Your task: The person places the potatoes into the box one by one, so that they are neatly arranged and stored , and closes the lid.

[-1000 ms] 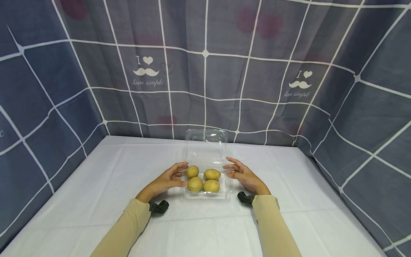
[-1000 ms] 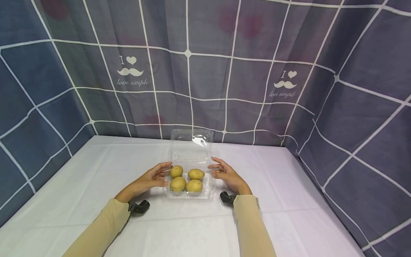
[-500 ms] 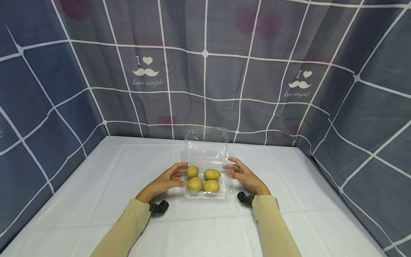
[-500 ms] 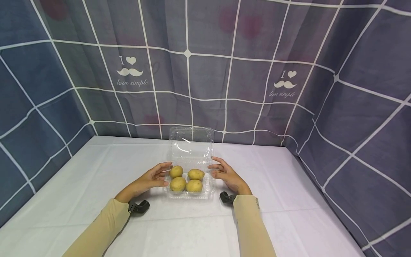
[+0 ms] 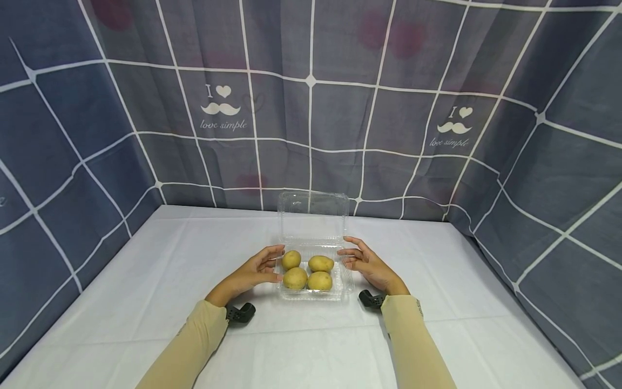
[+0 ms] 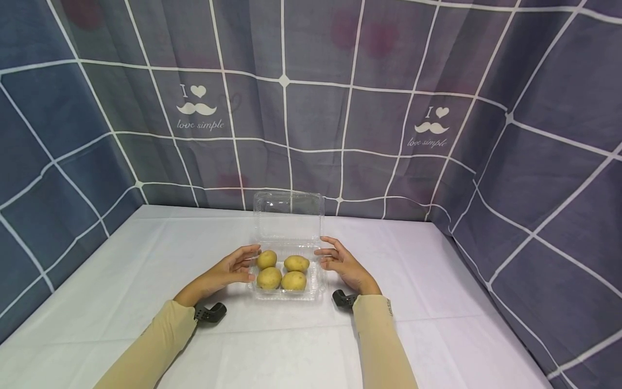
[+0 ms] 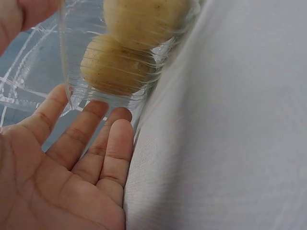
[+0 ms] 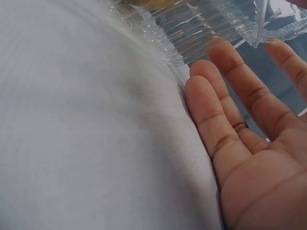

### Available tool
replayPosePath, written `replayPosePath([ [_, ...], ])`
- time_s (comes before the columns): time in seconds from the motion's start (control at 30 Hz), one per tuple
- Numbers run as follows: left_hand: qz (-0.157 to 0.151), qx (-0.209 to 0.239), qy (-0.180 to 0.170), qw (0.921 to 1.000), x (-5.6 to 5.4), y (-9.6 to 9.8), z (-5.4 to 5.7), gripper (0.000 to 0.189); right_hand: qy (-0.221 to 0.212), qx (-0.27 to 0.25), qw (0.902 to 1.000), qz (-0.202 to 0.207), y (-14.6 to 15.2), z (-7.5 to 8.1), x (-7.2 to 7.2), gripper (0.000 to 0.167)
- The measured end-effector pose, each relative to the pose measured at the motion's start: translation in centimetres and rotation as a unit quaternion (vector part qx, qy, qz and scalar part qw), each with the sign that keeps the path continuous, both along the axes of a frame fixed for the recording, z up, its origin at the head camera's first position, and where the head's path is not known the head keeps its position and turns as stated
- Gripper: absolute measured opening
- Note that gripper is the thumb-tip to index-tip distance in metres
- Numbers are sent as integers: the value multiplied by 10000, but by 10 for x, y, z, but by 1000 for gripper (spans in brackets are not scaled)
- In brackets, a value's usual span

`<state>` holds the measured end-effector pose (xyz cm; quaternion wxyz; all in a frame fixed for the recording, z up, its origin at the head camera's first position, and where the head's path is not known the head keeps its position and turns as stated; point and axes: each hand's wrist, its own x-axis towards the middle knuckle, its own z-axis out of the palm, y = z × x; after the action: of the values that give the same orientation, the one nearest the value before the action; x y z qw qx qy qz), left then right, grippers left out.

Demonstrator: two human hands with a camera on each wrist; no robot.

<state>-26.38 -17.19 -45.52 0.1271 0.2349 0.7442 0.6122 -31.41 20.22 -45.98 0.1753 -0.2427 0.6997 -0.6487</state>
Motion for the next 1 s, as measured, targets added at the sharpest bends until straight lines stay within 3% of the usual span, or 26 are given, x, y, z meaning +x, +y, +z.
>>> replayPosePath([
  [0.47, 7, 98, 76, 9999, -1, -1, -2, 92, -127, -170, 9998, -48, -1, 2, 3, 84],
  [0.73, 86, 401, -159, 9990, -1, -3, -2, 105, -141, -436, 9989, 9, -1, 0, 3, 83],
  [1.0, 109, 298, -56, 9995, 0, -2, 0, 120, -165, -648, 9977, 77, 1, 0, 4, 78],
])
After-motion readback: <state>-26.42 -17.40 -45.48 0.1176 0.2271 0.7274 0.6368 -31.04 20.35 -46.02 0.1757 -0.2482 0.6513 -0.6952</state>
